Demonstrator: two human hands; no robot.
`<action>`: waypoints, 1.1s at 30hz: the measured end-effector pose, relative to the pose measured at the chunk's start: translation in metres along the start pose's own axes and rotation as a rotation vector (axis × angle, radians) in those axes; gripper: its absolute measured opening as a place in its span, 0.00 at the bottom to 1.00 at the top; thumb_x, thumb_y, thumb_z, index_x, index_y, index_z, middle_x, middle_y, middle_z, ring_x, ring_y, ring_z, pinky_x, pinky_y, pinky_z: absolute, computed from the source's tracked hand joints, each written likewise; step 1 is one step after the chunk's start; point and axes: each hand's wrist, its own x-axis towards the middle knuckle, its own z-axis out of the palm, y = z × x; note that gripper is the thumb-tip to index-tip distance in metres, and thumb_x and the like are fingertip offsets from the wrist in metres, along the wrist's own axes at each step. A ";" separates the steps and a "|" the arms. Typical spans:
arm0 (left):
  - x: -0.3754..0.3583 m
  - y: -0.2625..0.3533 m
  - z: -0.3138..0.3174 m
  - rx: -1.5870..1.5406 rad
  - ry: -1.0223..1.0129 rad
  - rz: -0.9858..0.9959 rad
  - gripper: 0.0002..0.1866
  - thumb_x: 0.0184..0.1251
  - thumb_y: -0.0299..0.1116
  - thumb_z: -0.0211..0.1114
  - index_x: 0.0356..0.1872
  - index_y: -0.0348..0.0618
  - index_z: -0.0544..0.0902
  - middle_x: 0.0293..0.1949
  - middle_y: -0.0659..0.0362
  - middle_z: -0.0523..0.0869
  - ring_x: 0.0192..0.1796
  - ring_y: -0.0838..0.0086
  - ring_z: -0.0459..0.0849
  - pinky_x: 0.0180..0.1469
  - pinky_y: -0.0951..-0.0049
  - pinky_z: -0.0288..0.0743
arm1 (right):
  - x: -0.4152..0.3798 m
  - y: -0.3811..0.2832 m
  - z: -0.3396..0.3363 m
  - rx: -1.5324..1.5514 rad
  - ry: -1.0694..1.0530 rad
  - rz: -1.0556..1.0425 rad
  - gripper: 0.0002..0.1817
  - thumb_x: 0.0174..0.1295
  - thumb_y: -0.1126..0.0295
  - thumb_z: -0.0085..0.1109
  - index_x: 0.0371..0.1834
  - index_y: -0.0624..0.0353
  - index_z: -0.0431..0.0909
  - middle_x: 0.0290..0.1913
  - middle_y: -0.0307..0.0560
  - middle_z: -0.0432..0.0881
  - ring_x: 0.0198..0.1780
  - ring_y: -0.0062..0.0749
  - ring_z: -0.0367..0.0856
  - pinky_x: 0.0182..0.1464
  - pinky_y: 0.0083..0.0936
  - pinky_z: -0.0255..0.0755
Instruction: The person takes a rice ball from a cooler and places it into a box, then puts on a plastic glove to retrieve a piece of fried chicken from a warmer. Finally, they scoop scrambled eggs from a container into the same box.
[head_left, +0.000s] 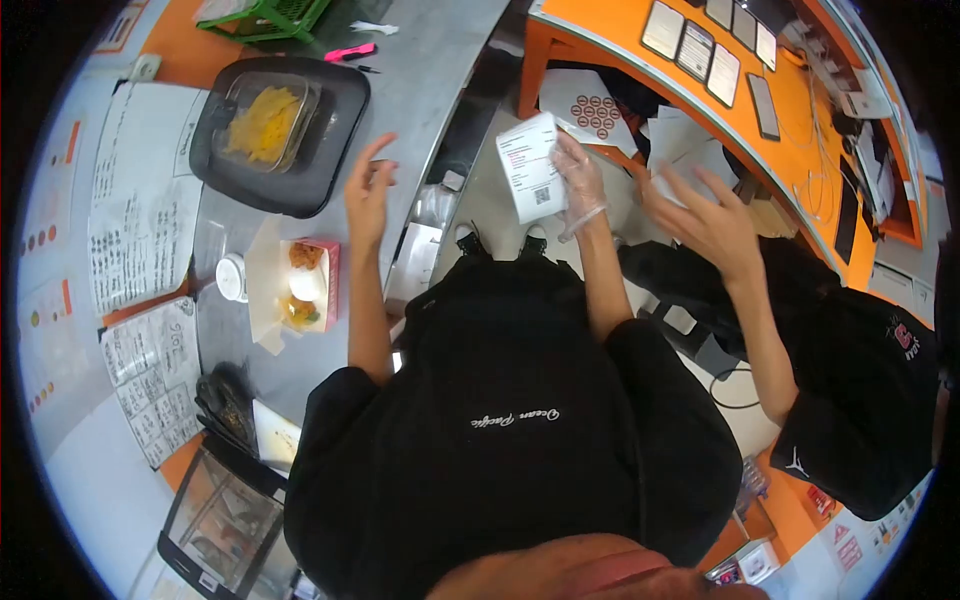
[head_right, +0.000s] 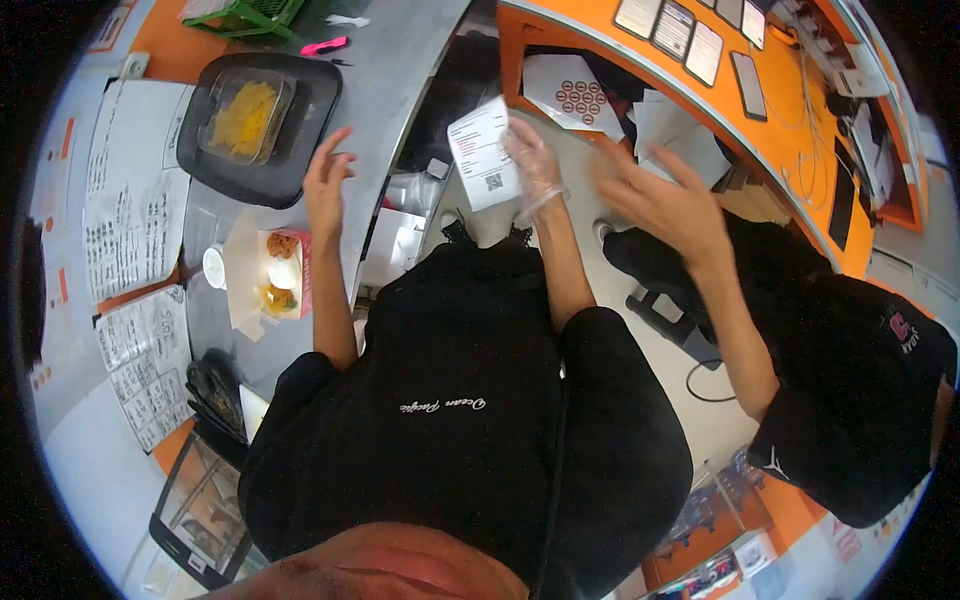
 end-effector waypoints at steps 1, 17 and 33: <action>-0.001 -0.004 -0.007 0.007 0.036 -0.021 0.19 0.71 0.32 0.58 0.61 0.42 0.78 0.58 0.60 0.82 0.47 0.79 0.79 0.46 0.78 0.74 | -0.012 -0.012 0.000 0.032 0.018 0.019 0.26 0.68 0.64 0.58 0.65 0.66 0.69 0.57 0.46 0.79 0.56 0.32 0.77 0.60 0.29 0.72; -0.047 -0.039 -0.021 0.179 0.438 -0.134 0.22 0.71 0.35 0.61 0.63 0.40 0.74 0.63 0.56 0.77 0.52 0.71 0.79 0.54 0.70 0.74 | 0.000 -0.016 -0.106 0.846 -0.416 0.048 0.26 0.69 0.60 0.54 0.66 0.60 0.67 0.46 0.42 0.78 0.45 0.25 0.76 0.41 0.25 0.72; 0.038 -0.140 -0.110 0.207 1.181 -0.423 0.41 0.75 0.56 0.48 0.71 0.25 0.57 0.72 0.35 0.60 0.74 0.43 0.58 0.76 0.54 0.48 | 0.242 0.111 0.303 -0.953 -0.628 -0.486 0.33 0.73 0.45 0.44 0.71 0.58 0.66 0.71 0.52 0.69 0.71 0.44 0.66 0.68 0.38 0.64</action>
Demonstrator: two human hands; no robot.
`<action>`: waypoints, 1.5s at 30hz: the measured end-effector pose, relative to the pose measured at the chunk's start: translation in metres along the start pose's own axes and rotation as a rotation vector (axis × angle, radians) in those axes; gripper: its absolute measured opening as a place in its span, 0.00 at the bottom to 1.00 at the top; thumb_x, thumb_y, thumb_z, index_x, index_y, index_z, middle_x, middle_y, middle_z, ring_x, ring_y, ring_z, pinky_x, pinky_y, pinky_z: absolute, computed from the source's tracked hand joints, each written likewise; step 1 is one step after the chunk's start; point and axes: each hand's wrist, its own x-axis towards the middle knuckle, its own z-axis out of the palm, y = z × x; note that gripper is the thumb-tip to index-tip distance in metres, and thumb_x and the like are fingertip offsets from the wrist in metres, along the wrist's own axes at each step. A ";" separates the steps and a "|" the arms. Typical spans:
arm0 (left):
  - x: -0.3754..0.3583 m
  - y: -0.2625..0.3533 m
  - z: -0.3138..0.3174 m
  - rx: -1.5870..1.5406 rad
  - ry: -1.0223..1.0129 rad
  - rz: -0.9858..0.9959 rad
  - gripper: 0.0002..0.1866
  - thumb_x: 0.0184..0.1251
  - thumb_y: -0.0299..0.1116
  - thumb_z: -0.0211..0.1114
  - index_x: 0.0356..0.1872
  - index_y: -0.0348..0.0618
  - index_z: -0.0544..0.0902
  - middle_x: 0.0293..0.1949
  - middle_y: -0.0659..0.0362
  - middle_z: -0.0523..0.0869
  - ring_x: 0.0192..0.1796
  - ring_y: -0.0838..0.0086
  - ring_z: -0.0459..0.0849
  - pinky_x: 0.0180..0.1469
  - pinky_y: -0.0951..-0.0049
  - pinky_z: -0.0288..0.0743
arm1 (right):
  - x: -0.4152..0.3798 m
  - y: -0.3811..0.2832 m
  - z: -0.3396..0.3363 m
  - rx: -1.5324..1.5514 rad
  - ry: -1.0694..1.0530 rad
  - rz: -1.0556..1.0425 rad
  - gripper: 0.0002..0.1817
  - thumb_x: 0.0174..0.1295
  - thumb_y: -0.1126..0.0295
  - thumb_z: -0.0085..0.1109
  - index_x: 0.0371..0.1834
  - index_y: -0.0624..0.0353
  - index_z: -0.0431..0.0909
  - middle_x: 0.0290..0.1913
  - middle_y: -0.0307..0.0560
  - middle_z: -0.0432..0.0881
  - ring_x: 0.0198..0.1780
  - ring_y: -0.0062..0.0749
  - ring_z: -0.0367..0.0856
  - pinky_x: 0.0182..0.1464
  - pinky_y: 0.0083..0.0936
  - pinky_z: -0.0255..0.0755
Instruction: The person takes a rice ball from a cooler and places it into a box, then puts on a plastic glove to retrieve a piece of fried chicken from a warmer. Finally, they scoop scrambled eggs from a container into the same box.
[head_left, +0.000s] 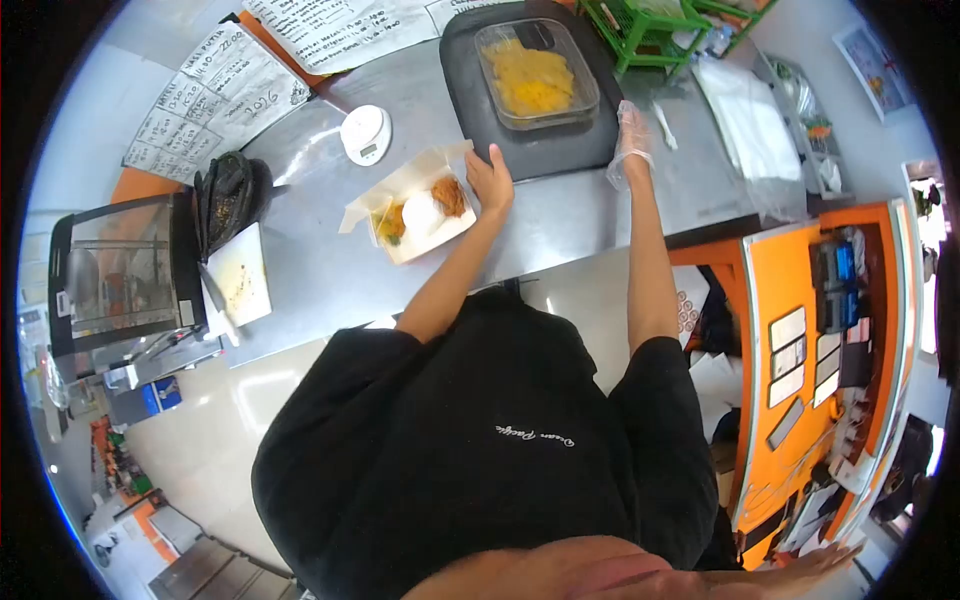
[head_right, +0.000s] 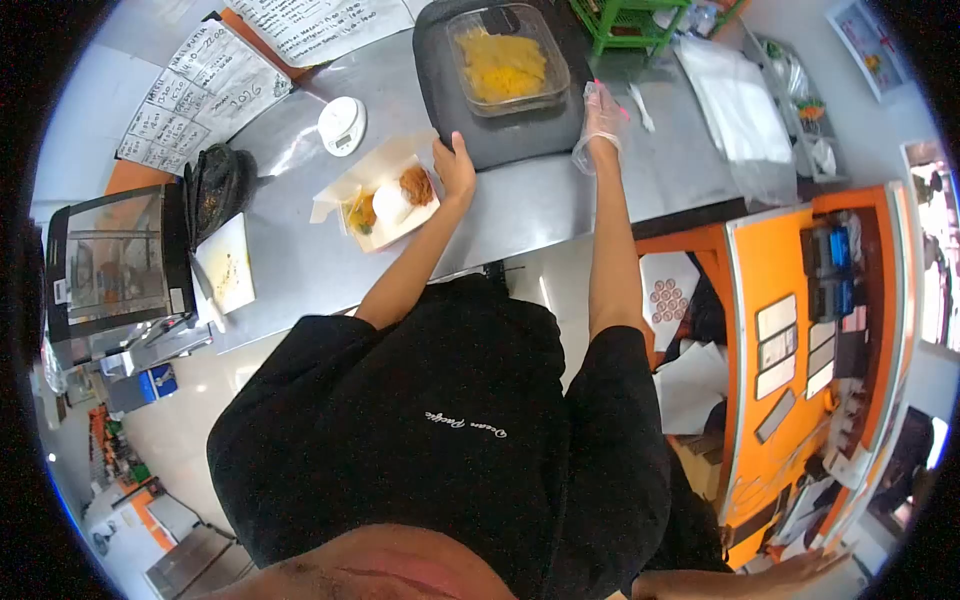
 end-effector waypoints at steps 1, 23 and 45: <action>-0.002 -0.003 -0.003 0.018 -0.004 -0.020 0.41 0.75 0.56 0.48 0.71 0.25 0.58 0.71 0.35 0.61 0.73 0.42 0.58 0.75 0.53 0.49 | 0.008 0.009 0.001 -0.061 0.000 0.065 0.33 0.73 0.45 0.42 0.71 0.58 0.66 0.71 0.54 0.69 0.72 0.46 0.65 0.69 0.39 0.62; -0.070 0.066 -0.003 -0.953 0.084 -0.700 0.30 0.68 0.42 0.56 0.70 0.46 0.69 0.68 0.66 0.68 0.65 0.73 0.68 0.66 0.68 0.60 | 0.045 0.046 -0.051 0.447 0.021 0.108 0.41 0.73 0.38 0.30 0.64 0.68 0.72 0.62 0.55 0.77 0.63 0.41 0.73 0.68 0.36 0.59; 0.129 0.259 -0.127 0.732 0.495 0.722 0.25 0.56 0.33 0.66 0.58 0.57 0.82 0.36 0.55 0.79 0.38 0.59 0.80 0.37 0.59 0.74 | 0.114 -0.200 -0.049 0.537 0.186 -0.223 0.28 0.71 0.51 0.49 0.63 0.64 0.74 0.63 0.53 0.76 0.67 0.43 0.70 0.70 0.38 0.58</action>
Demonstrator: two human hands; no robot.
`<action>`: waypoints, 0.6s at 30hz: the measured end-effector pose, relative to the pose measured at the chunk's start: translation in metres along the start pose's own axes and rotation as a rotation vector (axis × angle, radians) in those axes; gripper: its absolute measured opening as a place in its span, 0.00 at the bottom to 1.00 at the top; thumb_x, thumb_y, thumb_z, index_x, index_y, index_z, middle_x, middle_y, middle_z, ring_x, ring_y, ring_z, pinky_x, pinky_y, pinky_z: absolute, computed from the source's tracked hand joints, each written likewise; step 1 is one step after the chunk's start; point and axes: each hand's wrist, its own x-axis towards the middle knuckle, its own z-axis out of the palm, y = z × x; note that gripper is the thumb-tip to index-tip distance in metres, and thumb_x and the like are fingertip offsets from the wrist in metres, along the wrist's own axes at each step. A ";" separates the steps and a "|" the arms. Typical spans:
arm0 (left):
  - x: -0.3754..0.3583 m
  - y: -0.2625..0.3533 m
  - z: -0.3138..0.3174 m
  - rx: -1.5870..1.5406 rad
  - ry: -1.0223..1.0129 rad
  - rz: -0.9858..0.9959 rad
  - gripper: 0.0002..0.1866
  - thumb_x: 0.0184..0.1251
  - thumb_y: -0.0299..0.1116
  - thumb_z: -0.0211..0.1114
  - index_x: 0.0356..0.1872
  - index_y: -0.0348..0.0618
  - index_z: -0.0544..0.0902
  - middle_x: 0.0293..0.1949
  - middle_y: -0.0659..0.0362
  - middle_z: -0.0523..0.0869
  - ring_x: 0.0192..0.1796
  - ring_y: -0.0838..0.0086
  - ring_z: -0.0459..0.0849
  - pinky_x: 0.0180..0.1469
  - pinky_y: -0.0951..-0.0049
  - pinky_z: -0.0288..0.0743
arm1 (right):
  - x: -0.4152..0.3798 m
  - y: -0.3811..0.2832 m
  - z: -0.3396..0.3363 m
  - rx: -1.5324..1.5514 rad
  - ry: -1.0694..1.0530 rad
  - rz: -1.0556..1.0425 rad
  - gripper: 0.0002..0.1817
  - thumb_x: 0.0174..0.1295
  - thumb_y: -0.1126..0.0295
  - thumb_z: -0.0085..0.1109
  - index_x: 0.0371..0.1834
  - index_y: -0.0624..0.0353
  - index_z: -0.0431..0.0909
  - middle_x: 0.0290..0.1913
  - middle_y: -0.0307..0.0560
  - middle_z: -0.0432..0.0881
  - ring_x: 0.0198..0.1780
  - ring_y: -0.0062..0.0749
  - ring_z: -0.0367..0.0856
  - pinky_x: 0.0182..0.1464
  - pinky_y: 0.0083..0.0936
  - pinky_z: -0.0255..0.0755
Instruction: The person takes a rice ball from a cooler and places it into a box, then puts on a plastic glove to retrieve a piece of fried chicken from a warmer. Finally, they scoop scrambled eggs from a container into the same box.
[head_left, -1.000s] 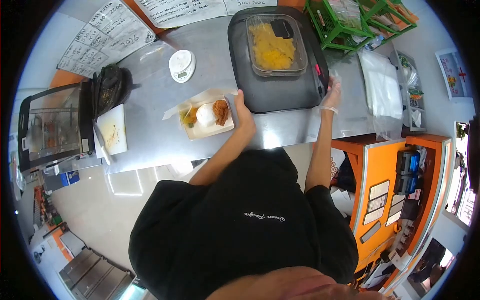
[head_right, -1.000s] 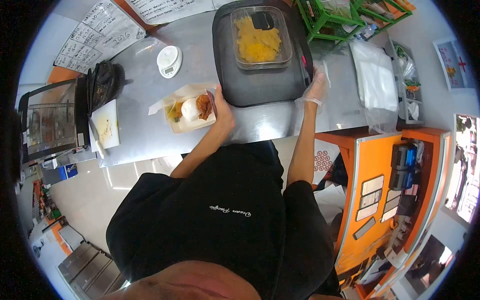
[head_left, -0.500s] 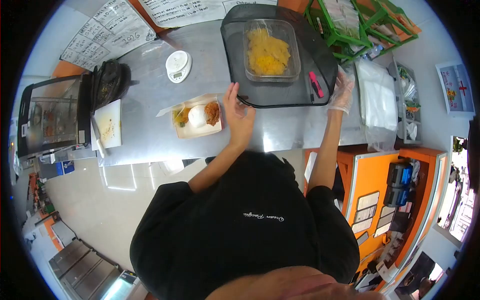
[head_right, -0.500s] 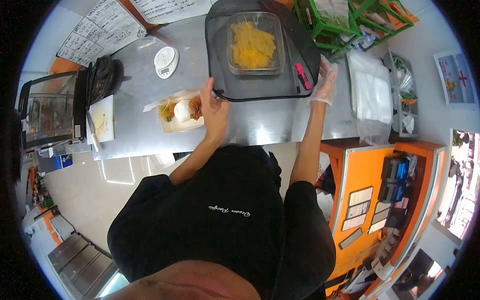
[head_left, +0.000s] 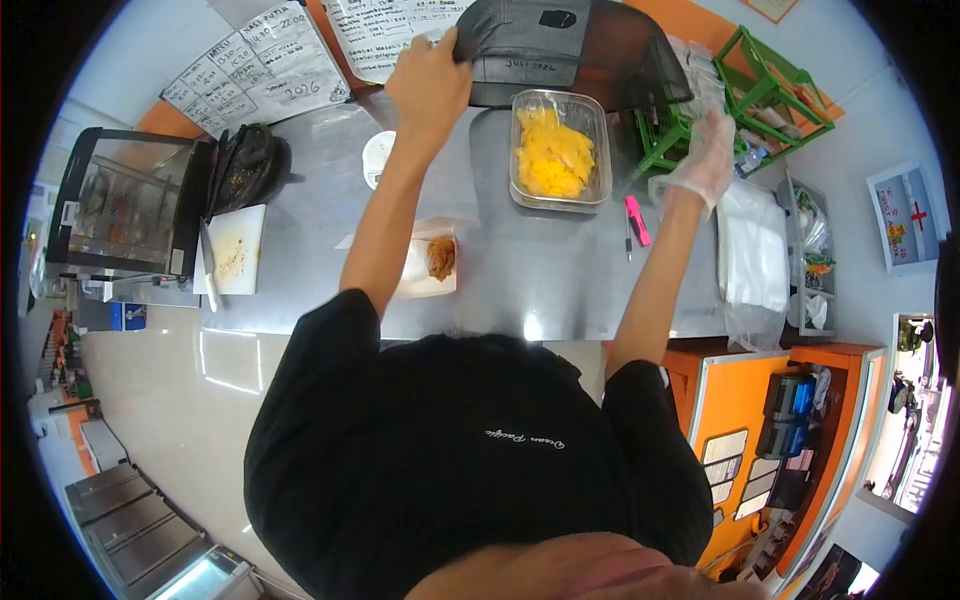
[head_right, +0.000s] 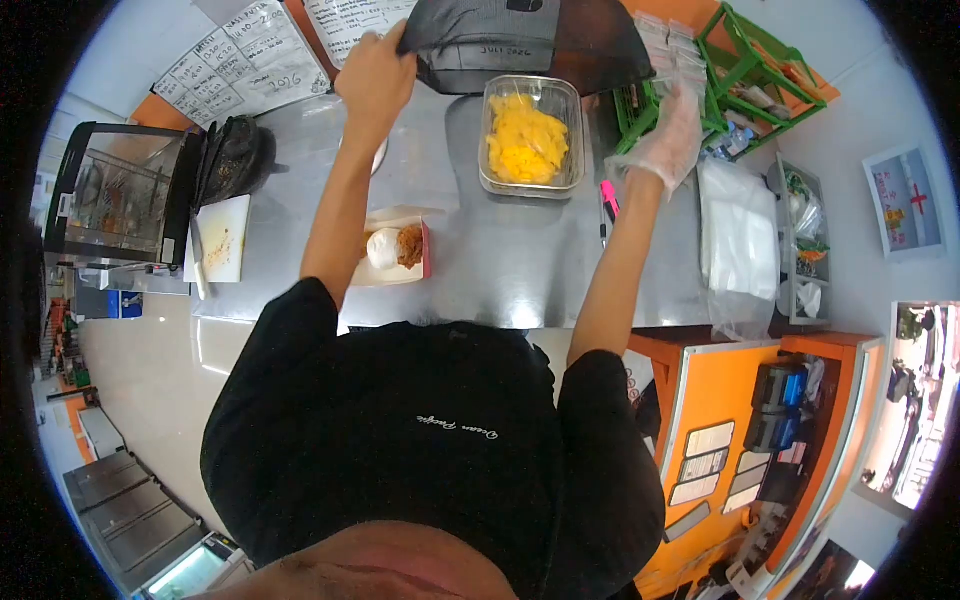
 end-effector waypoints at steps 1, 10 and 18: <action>0.019 -0.003 0.008 0.031 0.017 0.035 0.22 0.57 0.34 0.67 0.56 0.54 0.83 0.34 0.54 0.80 0.38 0.59 0.80 0.37 0.58 0.74 | -0.006 0.018 0.002 0.033 0.036 0.031 0.27 0.70 0.52 0.51 0.60 0.63 0.76 0.61 0.51 0.78 0.64 0.41 0.72 0.69 0.36 0.61; 0.145 -0.036 0.067 -0.097 -0.133 0.025 0.14 0.64 0.46 0.61 0.43 0.53 0.87 0.37 0.49 0.86 0.39 0.52 0.86 0.39 0.52 0.79 | -0.116 0.180 -0.004 -0.099 -0.216 0.596 0.25 0.63 0.52 0.65 0.54 0.59 0.81 0.46 0.43 0.83 0.45 0.27 0.80 0.49 0.27 0.77; 0.135 -0.026 0.057 -0.282 0.034 0.089 0.23 0.57 0.39 0.70 0.55 0.48 0.81 0.44 0.50 0.84 0.45 0.53 0.84 0.46 0.55 0.78 | -0.135 0.171 0.027 -0.072 -0.237 0.737 0.22 0.63 0.53 0.64 0.50 0.59 0.83 0.37 0.41 0.83 0.39 0.24 0.80 0.41 0.25 0.76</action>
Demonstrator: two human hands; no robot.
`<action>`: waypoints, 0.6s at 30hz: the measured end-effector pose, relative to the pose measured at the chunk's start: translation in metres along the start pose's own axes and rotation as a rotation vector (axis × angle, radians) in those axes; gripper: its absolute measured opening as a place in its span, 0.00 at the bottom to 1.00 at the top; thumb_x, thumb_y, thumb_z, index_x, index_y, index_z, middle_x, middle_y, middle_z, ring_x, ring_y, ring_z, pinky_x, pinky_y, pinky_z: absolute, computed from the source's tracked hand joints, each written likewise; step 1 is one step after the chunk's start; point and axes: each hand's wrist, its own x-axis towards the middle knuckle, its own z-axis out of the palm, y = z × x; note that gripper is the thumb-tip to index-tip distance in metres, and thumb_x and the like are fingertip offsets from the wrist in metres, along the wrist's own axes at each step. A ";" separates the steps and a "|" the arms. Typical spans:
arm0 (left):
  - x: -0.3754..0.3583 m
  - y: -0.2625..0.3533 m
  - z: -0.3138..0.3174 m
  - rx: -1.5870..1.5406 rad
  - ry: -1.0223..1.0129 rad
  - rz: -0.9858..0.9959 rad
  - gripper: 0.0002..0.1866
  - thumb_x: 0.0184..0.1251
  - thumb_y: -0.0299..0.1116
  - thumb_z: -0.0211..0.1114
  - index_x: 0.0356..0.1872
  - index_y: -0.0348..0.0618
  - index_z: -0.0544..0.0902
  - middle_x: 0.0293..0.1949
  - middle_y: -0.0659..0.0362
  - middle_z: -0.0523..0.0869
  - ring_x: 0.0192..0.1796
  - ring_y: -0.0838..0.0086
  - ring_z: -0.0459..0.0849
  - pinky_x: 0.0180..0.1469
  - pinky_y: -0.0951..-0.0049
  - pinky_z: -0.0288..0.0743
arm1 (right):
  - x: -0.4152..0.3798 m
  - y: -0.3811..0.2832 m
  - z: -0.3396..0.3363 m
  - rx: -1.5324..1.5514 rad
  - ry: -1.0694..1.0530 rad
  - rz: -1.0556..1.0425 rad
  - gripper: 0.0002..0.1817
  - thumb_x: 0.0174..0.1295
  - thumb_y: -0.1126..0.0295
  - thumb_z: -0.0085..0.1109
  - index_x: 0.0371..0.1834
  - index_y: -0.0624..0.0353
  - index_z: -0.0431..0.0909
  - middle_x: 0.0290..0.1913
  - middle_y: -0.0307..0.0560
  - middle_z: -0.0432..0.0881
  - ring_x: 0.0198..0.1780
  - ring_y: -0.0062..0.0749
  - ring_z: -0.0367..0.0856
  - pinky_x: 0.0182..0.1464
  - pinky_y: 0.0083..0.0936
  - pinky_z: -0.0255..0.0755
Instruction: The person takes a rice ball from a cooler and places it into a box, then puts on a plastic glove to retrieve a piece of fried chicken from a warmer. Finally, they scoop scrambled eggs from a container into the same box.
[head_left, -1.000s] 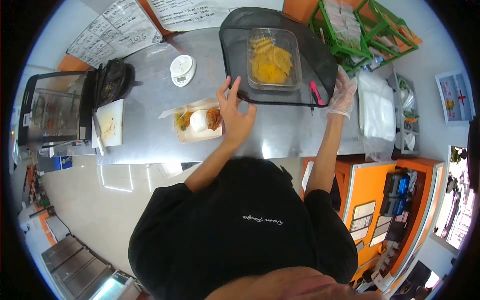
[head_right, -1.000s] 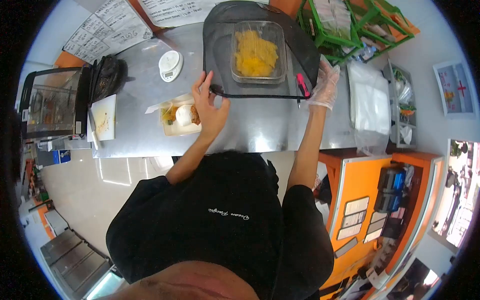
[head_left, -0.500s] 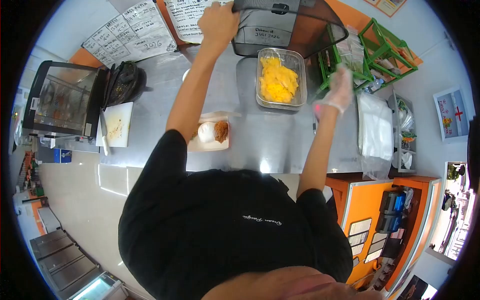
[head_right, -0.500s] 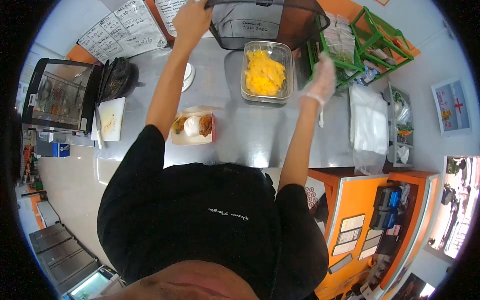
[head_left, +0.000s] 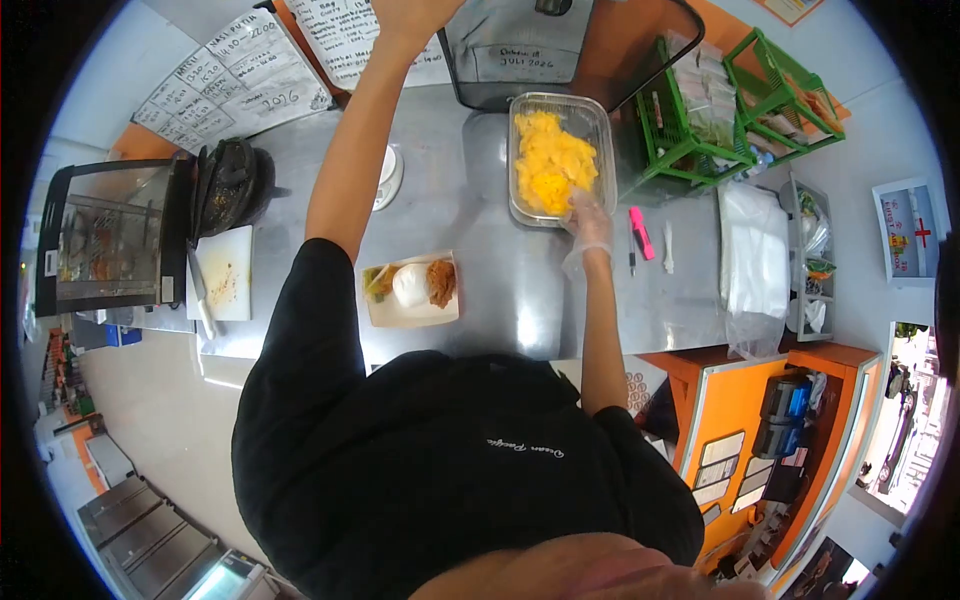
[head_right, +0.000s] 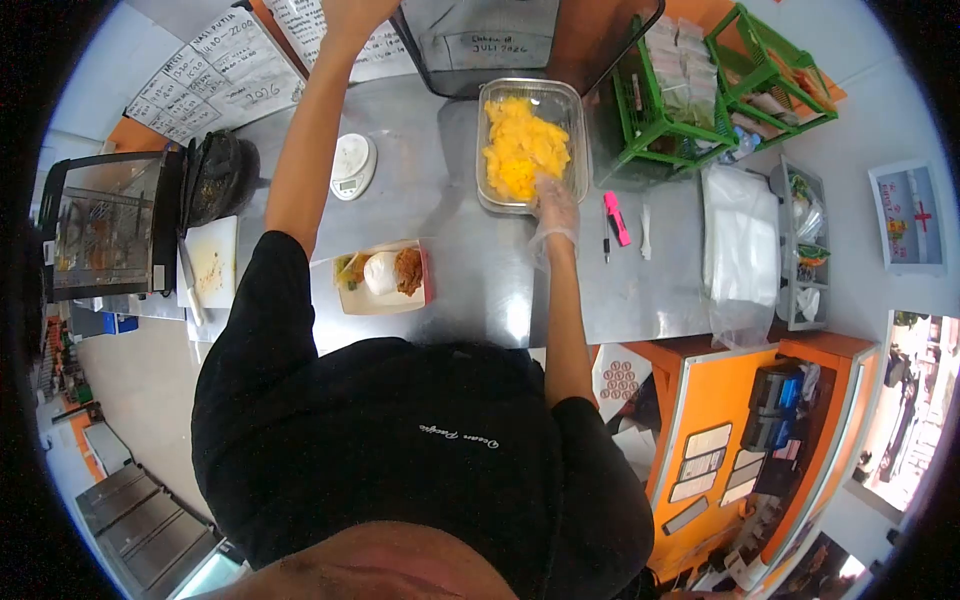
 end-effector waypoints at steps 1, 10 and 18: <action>-0.006 -0.002 0.001 0.032 0.067 0.030 0.26 0.56 0.40 0.70 0.57 0.48 0.79 0.47 0.48 0.82 0.47 0.52 0.83 0.48 0.55 0.78 | -0.001 -0.002 0.000 -0.127 -0.004 0.004 0.21 0.63 0.54 0.64 0.49 0.60 0.83 0.39 0.44 0.84 0.41 0.27 0.81 0.44 0.25 0.75; -0.143 0.029 0.046 -0.478 -0.074 -0.011 0.16 0.57 0.45 0.67 0.39 0.45 0.81 0.37 0.52 0.81 0.41 0.53 0.82 0.41 0.57 0.77 | 0.022 0.001 0.013 -0.951 -0.092 -0.499 0.17 0.67 0.60 0.52 0.40 0.62 0.84 0.37 0.59 0.85 0.42 0.51 0.83 0.48 0.37 0.75; -0.244 0.030 0.163 0.074 -1.111 0.004 0.23 0.61 0.52 0.62 0.47 0.44 0.82 0.50 0.47 0.84 0.53 0.54 0.84 0.51 0.53 0.78 | 0.034 0.023 0.022 -1.230 0.076 -0.589 0.14 0.65 0.70 0.48 0.43 0.68 0.81 0.43 0.66 0.83 0.51 0.56 0.80 0.54 0.42 0.72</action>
